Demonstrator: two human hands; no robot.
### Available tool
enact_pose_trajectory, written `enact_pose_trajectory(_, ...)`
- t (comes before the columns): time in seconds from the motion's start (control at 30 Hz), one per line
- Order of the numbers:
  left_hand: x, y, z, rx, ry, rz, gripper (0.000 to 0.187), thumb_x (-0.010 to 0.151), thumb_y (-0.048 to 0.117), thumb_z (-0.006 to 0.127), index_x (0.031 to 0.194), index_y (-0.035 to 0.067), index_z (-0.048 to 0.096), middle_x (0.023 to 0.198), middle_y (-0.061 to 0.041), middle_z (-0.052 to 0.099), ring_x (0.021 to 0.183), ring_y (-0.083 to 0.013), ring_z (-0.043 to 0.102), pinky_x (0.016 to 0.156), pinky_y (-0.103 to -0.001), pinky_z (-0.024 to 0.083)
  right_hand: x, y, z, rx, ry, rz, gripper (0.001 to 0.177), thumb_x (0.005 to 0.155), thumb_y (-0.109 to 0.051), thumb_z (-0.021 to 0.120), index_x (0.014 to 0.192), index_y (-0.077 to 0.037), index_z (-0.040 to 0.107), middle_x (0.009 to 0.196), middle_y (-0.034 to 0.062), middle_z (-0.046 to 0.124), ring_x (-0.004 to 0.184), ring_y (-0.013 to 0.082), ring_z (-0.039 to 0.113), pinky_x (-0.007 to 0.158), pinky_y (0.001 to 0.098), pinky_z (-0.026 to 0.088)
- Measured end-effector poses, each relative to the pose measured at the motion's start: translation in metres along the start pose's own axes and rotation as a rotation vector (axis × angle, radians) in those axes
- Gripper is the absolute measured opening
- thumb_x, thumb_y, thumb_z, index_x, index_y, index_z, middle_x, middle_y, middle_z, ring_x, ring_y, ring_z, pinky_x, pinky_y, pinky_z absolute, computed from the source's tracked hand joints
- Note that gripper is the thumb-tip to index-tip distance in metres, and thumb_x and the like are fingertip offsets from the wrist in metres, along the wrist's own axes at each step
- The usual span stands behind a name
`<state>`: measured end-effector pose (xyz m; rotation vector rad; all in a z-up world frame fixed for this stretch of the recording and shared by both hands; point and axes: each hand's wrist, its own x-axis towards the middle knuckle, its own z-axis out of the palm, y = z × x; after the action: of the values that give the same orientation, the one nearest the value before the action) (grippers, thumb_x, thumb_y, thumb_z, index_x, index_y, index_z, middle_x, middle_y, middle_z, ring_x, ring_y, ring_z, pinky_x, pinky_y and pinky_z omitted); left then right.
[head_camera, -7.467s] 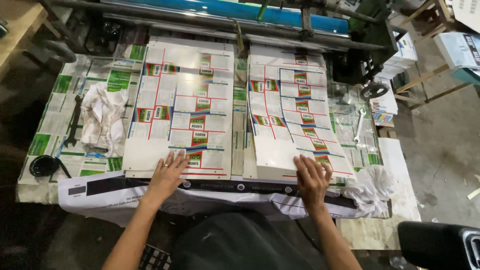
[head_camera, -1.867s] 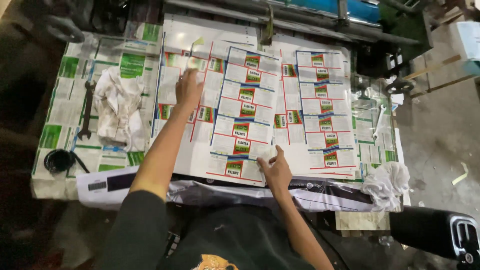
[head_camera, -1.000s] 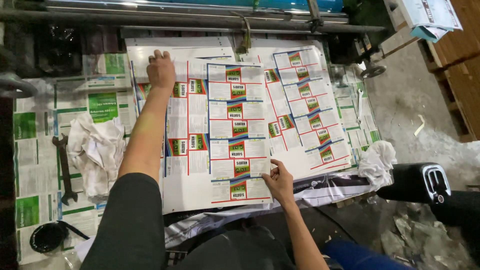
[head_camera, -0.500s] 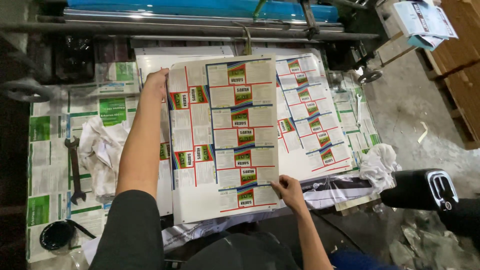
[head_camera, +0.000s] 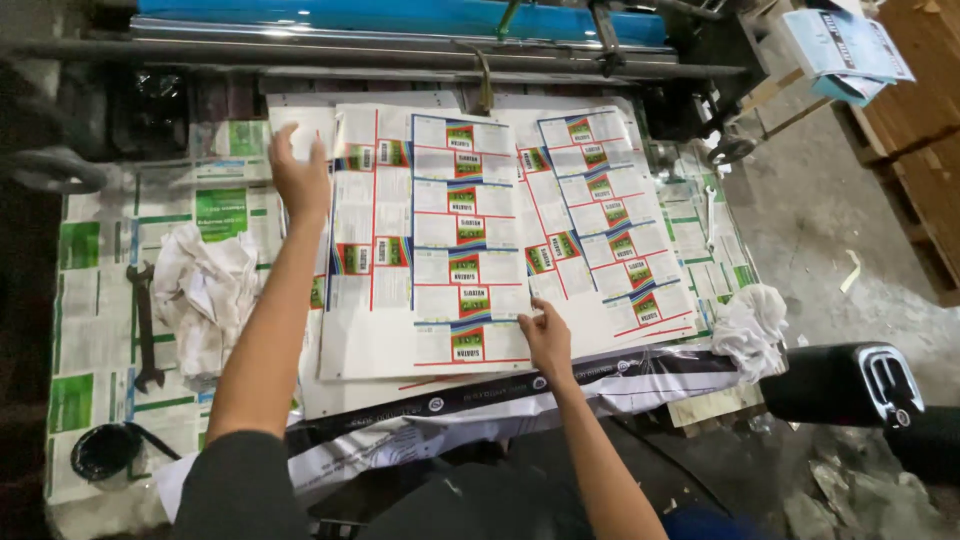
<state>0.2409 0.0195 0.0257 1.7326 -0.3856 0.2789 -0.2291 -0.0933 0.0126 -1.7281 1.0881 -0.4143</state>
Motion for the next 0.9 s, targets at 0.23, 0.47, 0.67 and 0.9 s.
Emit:
enact_pose_trajectory(0.23,-0.238,0.1,-0.144,0.332,-0.283,0.183,0.046,0.089,0.017,0.075,0.131,0.005,0.06,0.143,-0.02,0.056,0.136,-0.0377,0.052,0.114,-0.051,0.039,-0.042,-0.055,0.033,-0.846,-0.062,-0.589,0.075,0.091,-0.053,0.066,0.156,-0.028,0.037,0.16,0.0187,0.032,0.143,0.0438,0.035,0.111,0.065,0.025)
enact_pose_trajectory(0.47,-0.351,0.129,-0.172,0.635,-0.516,0.259,0.066,0.077,0.035,0.077,0.139,0.024,0.057,0.158,-0.021,0.032,0.146,-0.045,0.025,0.11,-0.073,0.02,0.014,-0.037,0.059,-1.021,-0.268,-0.687,0.074,0.094,-0.07,0.047,0.16,-0.044,0.026,0.172,0.013,0.009,0.154,0.0493,0.004,0.114,0.0761,0.006)
enact_pose_trajectory(0.67,-0.37,0.095,-0.165,0.745,-0.599,0.189,0.068,0.083,0.039,0.075,0.146,0.024,0.052,0.159,-0.008,0.038,0.148,-0.0376,0.031,0.113,-0.074,0.022,0.086,-0.047,0.07,-0.999,-0.28,-0.77,0.076,0.095,-0.071,0.047,0.162,-0.044,0.025,0.172,0.0143,0.009,0.155,0.0519,0.003,0.114,0.0778,0.007)
enact_pose_trajectory(0.9,-0.365,0.108,-0.148,0.825,-0.571,0.172,0.075,0.078,0.039,0.079,0.145,0.02,0.051,0.153,-0.012,0.04,0.144,-0.0393,0.034,0.114,-0.07,0.023,0.128,-0.069,0.078,-0.99,-0.288,-0.824,0.081,0.091,-0.074,0.047,0.162,-0.044,0.021,0.173,0.0124,0.01,0.155,0.0509,0.006,0.113,0.0797,0.007)
